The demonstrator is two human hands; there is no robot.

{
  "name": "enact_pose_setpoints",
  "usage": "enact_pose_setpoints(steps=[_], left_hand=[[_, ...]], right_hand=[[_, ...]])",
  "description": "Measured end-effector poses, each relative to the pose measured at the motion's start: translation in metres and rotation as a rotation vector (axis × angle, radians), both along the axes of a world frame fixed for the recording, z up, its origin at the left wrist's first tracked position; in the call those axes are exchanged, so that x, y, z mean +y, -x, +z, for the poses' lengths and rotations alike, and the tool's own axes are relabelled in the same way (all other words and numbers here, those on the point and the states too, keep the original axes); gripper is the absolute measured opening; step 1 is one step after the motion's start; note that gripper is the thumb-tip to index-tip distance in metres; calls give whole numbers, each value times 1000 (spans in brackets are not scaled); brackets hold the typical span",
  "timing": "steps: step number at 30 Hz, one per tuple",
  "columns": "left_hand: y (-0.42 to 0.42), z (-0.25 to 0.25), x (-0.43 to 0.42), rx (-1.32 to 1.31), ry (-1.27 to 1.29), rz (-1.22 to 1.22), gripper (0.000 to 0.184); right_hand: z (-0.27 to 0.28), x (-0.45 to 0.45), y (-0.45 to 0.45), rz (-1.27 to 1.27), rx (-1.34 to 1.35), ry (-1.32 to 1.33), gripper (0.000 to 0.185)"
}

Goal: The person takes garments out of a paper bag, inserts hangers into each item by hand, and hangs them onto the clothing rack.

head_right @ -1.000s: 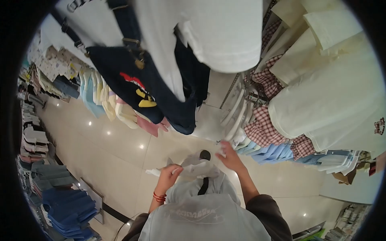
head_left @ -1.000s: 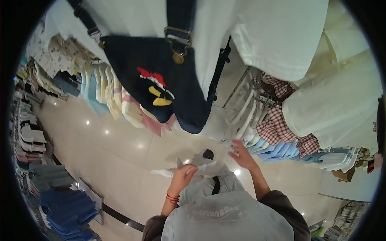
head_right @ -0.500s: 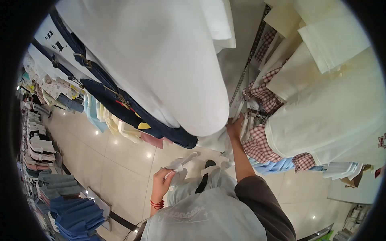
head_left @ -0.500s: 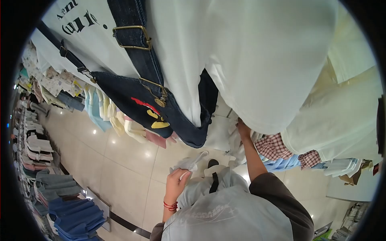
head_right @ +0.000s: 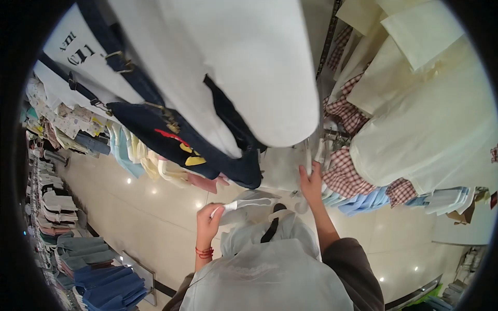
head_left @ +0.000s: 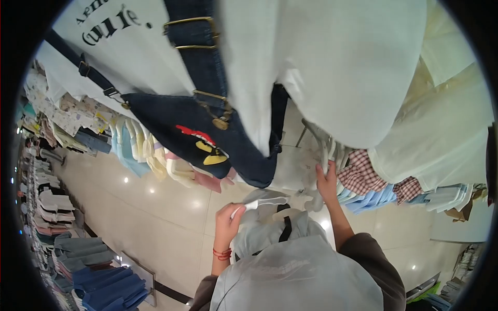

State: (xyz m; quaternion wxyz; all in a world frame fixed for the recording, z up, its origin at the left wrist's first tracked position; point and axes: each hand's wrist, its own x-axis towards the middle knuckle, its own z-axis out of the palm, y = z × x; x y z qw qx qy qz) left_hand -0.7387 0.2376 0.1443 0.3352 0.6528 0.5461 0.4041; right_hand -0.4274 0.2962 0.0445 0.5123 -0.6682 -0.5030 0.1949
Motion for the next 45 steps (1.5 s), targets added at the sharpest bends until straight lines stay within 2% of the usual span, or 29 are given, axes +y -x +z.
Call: enact_pose_setpoints(steps=[2,4,7,10,11,14,17,21,24,30,33,36,39,42,45], left_hand=[[8,11,12,-23,-24,-22,9],[16,17,25,-34,-52,-44,9],[28,19,37,-16,-80,-87,10],[36,25,44,2,-107,-141,10],[39,25,46,-2,-116,-156,10],[43,25,49,-2,-101,-218,10],[44,26,50,26,-116,-293,11],[40,45,40,75,-120,-375,10],[42,57,33,60,-170,-377,10],[33,88,23,77,-217,-370,9],[26,102,18,117,-158,-333,9],[13,101,18,85,-296,-286,7],[3,102,17,68,-335,-222,7],[-6,108,13,50,-324,-215,7],[-14,122,4,126,-240,-300,10]], right_hand=[[36,-39,9,23,75,236,30],[52,-76,7,86,79,303,25],[56,-112,9,-23,-122,105,24],[85,-138,15,-34,-173,164,31],[86,-147,15,-24,-107,142,36],[110,-168,16,232,71,130,29],[133,-173,40,335,-29,183,30],[126,-174,70,277,-72,138,32],[124,-178,74,275,9,103,31],[127,-170,68,159,-81,-48,34],[133,-172,50,232,-115,-19,35],[135,-181,40,275,-56,-2,37],[113,-203,22,147,155,-138,40],[98,-226,2,253,438,-37,45],[108,-210,6,246,210,-109,41]])
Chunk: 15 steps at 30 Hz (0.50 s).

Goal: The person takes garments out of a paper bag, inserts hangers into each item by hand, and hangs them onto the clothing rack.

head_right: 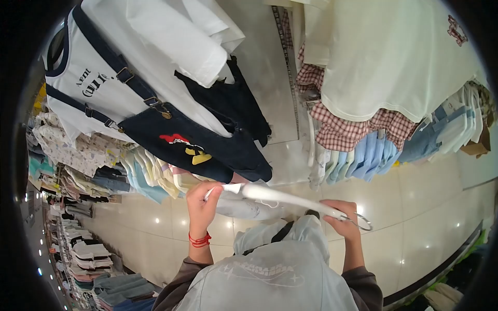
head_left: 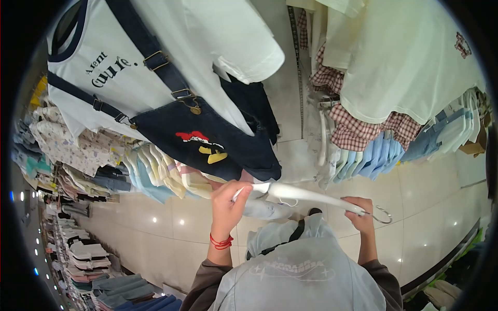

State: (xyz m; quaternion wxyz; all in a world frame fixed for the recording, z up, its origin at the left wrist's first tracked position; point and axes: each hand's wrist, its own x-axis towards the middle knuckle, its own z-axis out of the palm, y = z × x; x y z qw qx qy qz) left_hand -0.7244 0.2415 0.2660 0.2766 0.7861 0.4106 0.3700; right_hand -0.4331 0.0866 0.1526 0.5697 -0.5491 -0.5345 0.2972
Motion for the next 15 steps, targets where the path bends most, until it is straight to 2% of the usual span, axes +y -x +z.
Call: enact_pose_setpoints(steps=[1,4,10,12,15], left_hand=[[-4,5,-3,-5,19,-18,10],[-14,14,-9,-37,38,-71,9],[-25,21,-17,-31,-69,-154,7],[-26,19,-18,-63,-91,-140,7],[-30,23,-23,79,-88,-222,9]], right_hand=[[1,3,1,-30,-72,-10,40],[5,10,-1,54,11,-38,35],[13,21,6,-41,-240,-4,36],[11,23,5,30,-168,-104,38],[21,26,8,170,-135,-135,38]])
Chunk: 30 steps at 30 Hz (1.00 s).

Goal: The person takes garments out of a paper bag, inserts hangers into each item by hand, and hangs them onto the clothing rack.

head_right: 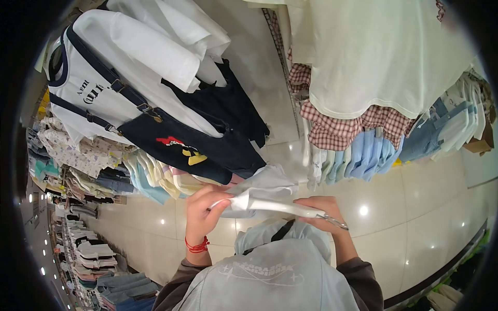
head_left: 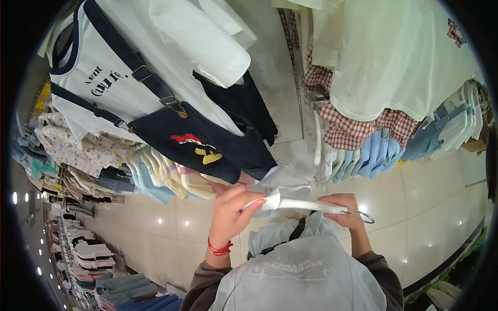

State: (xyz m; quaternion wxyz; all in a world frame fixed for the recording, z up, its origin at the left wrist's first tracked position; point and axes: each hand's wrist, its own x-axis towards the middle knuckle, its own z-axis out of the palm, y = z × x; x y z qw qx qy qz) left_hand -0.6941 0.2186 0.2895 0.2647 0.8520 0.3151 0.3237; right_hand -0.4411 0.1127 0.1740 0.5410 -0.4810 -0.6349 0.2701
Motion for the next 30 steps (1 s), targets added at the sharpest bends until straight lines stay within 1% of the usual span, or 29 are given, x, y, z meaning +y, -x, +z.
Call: enact_pose_setpoints(steps=[3,6,9,10,12,13,15,19,20,22,24,27,28,30], left_hand=[[-8,1,1,55,-123,-103,11],[-17,2,-5,93,-160,-174,10],[-27,-2,-12,190,-295,-211,10],[-27,-3,-12,232,-347,-187,11],[-28,-7,-10,316,-447,-136,12],[-28,-6,-9,318,-467,-120,13],[-25,-2,-5,321,-512,-87,14],[-21,10,-3,471,-502,27,21],[-19,14,-2,516,-485,40,22],[-14,17,-1,578,-475,61,22],[-8,18,1,616,-489,74,23],[-10,29,6,679,-482,-101,30],[-11,25,7,690,-478,-138,30],[-16,6,8,709,-469,-216,32]], right_hand=[[13,9,7,85,-24,6,37],[20,21,19,111,-79,9,36],[12,24,23,102,-134,31,35],[9,24,24,98,-151,41,35],[8,20,27,26,2,19,36],[7,19,28,-8,77,7,37],[4,15,27,-9,67,24,38],[6,15,23,-16,0,1,35],[5,16,22,-4,21,-22,34],[0,20,22,19,63,-68,42],[3,19,22,22,124,-44,42],[5,22,19,50,154,-37,40],[6,23,18,63,153,-39,39],[13,31,18,118,53,-37,35]])
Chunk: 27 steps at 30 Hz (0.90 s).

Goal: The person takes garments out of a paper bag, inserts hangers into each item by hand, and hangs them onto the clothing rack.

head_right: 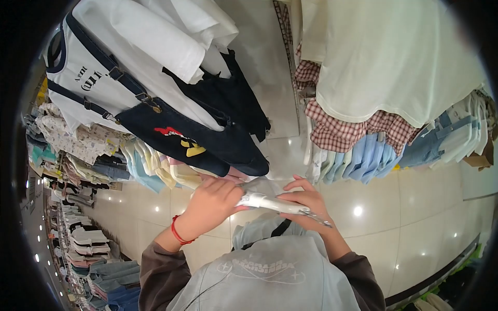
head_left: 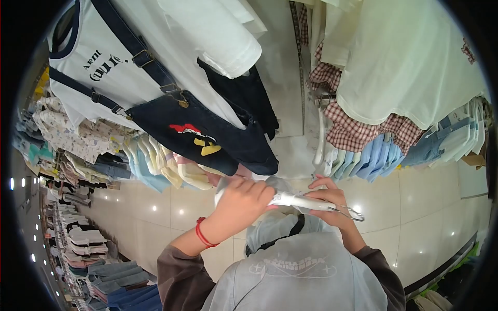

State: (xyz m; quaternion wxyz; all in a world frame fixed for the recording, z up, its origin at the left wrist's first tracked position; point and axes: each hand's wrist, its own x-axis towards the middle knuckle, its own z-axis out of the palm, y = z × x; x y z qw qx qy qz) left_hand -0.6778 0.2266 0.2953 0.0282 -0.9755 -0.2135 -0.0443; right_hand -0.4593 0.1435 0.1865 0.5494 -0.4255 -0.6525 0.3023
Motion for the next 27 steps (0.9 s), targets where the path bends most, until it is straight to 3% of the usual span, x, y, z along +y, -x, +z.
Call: enact_pose_setpoints(steps=[4,7,10,13,16,19,22,27], left_hand=[[-15,-25,2,-140,36,-55,32],[-21,-18,6,-153,68,-12,33],[-19,-23,10,-158,134,51,35],[-12,-22,15,-182,153,162,38],[0,-20,20,-274,168,305,39],[2,-16,17,-404,325,449,34],[1,-29,12,-480,285,434,36],[-1,-32,-2,-505,368,443,33]], right_hand=[[11,19,8,64,-49,71,36],[16,25,7,140,36,307,39],[22,28,6,100,-53,227,47],[16,28,-6,-150,-89,113,55],[-47,28,-35,-462,119,62,59],[-64,24,-25,-628,497,327,59],[-53,25,11,-434,505,457,56],[-68,37,20,-312,-42,495,38]])
